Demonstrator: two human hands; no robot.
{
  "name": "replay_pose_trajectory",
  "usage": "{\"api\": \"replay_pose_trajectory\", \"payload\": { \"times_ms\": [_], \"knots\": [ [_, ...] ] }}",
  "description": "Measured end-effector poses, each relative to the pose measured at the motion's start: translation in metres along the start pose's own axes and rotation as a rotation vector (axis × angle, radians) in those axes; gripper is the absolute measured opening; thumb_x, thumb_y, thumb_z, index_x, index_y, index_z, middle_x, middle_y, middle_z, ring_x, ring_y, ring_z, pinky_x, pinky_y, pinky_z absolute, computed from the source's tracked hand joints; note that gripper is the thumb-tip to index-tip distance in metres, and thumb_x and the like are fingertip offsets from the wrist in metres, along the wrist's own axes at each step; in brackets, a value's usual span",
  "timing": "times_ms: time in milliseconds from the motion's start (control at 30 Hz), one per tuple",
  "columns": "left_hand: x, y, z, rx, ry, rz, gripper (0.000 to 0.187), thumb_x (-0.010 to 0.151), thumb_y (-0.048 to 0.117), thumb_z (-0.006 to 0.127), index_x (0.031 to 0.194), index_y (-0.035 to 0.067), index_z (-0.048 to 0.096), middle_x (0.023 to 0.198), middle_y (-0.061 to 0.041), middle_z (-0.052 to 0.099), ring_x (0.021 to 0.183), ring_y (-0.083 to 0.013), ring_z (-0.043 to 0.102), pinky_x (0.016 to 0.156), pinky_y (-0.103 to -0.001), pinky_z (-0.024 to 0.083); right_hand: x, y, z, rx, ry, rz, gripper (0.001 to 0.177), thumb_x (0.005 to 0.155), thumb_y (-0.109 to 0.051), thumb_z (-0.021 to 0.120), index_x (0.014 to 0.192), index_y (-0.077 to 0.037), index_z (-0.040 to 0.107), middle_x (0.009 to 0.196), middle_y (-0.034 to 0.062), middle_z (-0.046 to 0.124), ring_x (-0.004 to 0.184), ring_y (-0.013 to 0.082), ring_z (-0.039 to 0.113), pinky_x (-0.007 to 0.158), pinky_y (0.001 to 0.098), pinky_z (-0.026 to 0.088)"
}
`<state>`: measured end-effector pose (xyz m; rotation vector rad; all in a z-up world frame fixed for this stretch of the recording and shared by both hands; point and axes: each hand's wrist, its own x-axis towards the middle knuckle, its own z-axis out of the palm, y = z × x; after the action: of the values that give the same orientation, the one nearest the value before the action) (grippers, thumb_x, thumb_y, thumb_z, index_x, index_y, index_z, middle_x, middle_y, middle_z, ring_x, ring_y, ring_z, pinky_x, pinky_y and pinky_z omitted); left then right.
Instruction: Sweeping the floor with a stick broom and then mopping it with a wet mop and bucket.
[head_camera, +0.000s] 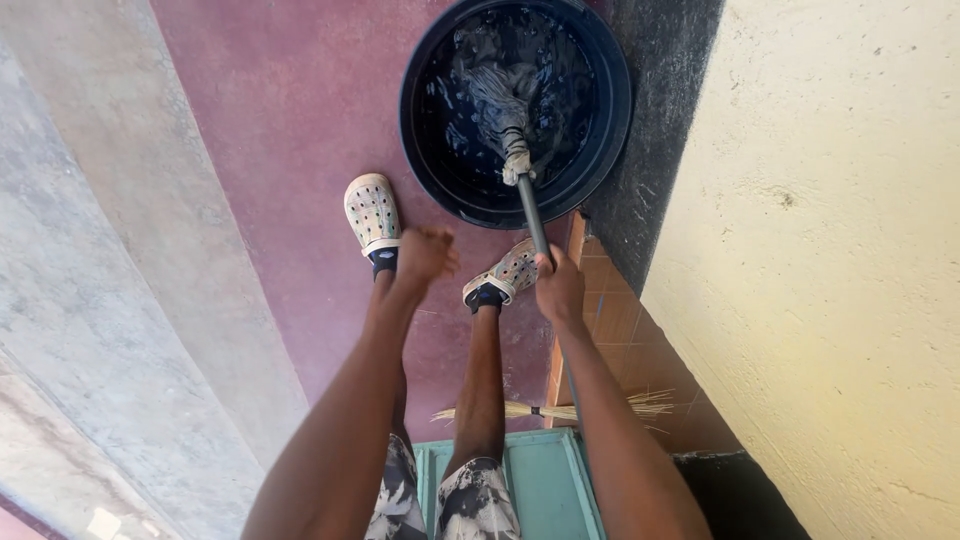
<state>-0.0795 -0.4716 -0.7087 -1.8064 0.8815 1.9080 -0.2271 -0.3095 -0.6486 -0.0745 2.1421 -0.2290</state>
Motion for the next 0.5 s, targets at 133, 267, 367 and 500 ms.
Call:
{"api": "replay_pose_trajectory", "payload": {
  "times_ms": [133,267,367,500],
  "knots": [
    [0.031,0.081,0.014,0.188,0.094,0.048,0.028,0.097,0.024,0.065,0.101,-0.004,0.069,0.076,-0.014,0.072,0.057,-0.0215,0.069,0.051,-0.034,0.058,-0.051,-0.021,-0.016,0.091,-0.046,0.066,0.037,0.101,-0.027,0.061,0.133,-0.007,0.063,0.089,0.0188,0.074,0.084,0.0322,0.076,0.075,0.0448,0.055],
    [0.041,0.126,0.039,0.519,0.159,0.05,0.05,0.098,0.044,0.066,0.109,-0.005,0.073,0.098,-0.017,0.074,0.07,-0.0294,0.074,0.065,-0.038,0.059,-0.079,-0.042,-0.029,0.012,-0.008,-0.008,0.041,0.1,-0.022,0.059,0.139,-0.008,0.06,0.088,0.0206,0.074,0.086,0.0314,0.076,0.074,0.0431,0.056],
    [0.048,0.144,0.054,0.505,0.21,0.032,0.064,0.099,0.052,0.061,0.124,-0.007,0.06,0.112,-0.022,0.069,0.083,-0.0347,0.074,0.068,-0.042,0.063,-0.085,-0.054,-0.035,0.043,0.022,-0.062,0.04,0.099,-0.02,0.061,0.137,-0.008,0.061,0.095,0.0196,0.075,0.089,0.0308,0.076,0.076,0.0439,0.057],
    [0.086,0.152,0.061,0.304,0.158,0.048,0.064,0.099,0.052,0.058,0.124,-0.007,0.062,0.114,-0.021,0.071,0.089,-0.0311,0.072,0.069,-0.042,0.064,-0.09,-0.066,-0.039,0.086,-0.017,-0.083,0.042,0.099,-0.018,0.06,0.139,-0.007,0.057,0.102,0.0176,0.075,0.094,0.0291,0.076,0.079,0.0412,0.061]
  ]
}}
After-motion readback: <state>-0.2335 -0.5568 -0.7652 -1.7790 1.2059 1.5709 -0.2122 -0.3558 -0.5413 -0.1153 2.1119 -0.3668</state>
